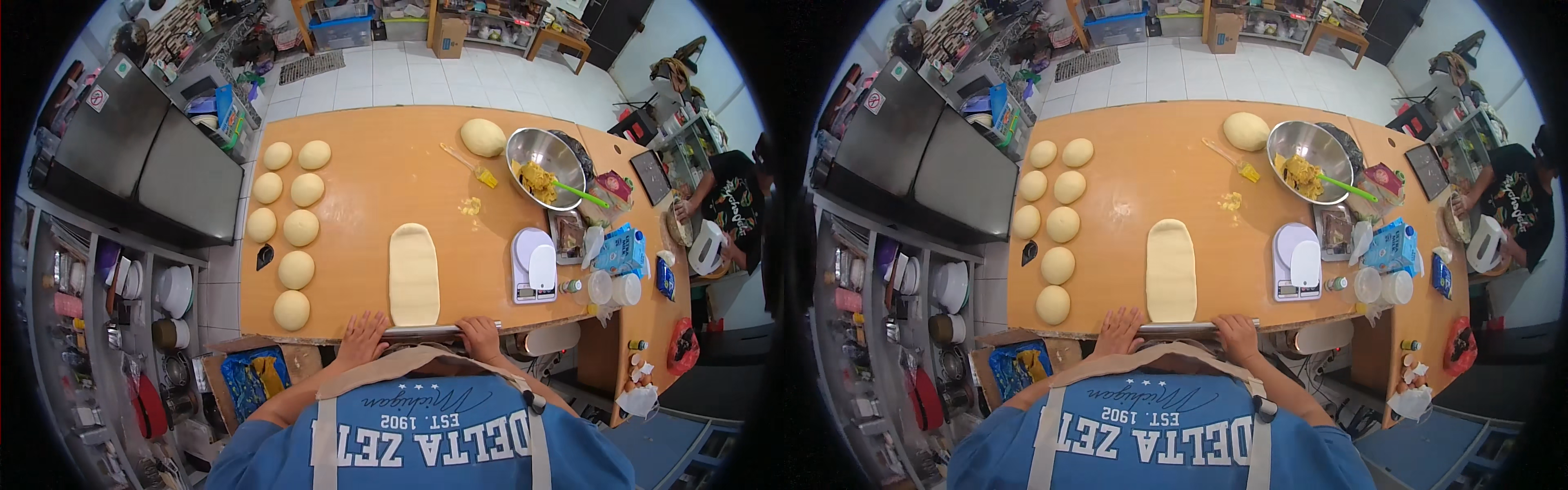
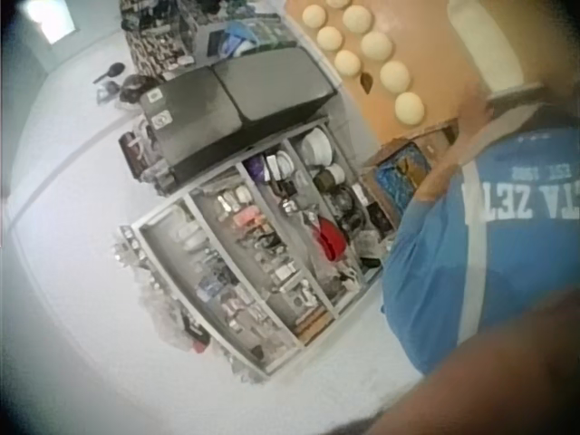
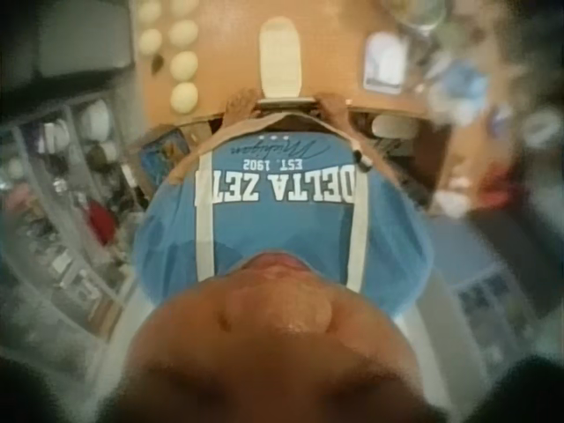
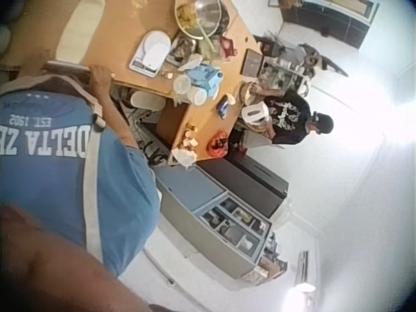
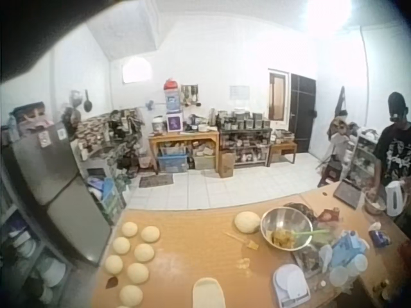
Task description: The person rolls a piece of dough into a rectangle using a rolling pin and then rolls it up into a cylinder.
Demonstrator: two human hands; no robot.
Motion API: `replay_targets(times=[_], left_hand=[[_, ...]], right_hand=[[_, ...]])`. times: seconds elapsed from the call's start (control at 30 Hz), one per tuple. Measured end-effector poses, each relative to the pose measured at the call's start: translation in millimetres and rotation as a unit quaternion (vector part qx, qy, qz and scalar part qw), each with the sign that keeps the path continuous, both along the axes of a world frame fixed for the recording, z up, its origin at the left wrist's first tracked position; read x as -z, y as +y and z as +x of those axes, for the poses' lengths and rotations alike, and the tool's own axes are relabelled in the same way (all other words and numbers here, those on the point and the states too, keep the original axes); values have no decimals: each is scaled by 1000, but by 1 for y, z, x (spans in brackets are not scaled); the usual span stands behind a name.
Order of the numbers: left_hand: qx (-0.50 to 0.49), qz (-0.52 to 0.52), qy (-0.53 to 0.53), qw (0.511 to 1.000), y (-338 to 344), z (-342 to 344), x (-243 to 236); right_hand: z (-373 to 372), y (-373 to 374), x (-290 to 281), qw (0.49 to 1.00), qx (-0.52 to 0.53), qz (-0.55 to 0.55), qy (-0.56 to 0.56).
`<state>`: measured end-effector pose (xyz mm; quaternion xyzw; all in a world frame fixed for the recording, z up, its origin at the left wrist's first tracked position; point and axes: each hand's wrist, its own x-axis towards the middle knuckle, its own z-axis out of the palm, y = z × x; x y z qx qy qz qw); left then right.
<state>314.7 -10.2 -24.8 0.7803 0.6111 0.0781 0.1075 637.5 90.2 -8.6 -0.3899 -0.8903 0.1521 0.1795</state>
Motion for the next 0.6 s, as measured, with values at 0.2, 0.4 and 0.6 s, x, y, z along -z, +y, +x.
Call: replay_targets(times=[0.2,0.4,0.6], left_hand=[[-67,24,2,997,52,-9,-1],[-105,8,-30,994,122,-24,15],[-172,-83,-6,982,219,-38,8]], right_hand=[[-29,56,-3,999,46,25,-5],[-62,98,4,984,107,-22,-138],[-93,192,2,980,141,69,-120]])
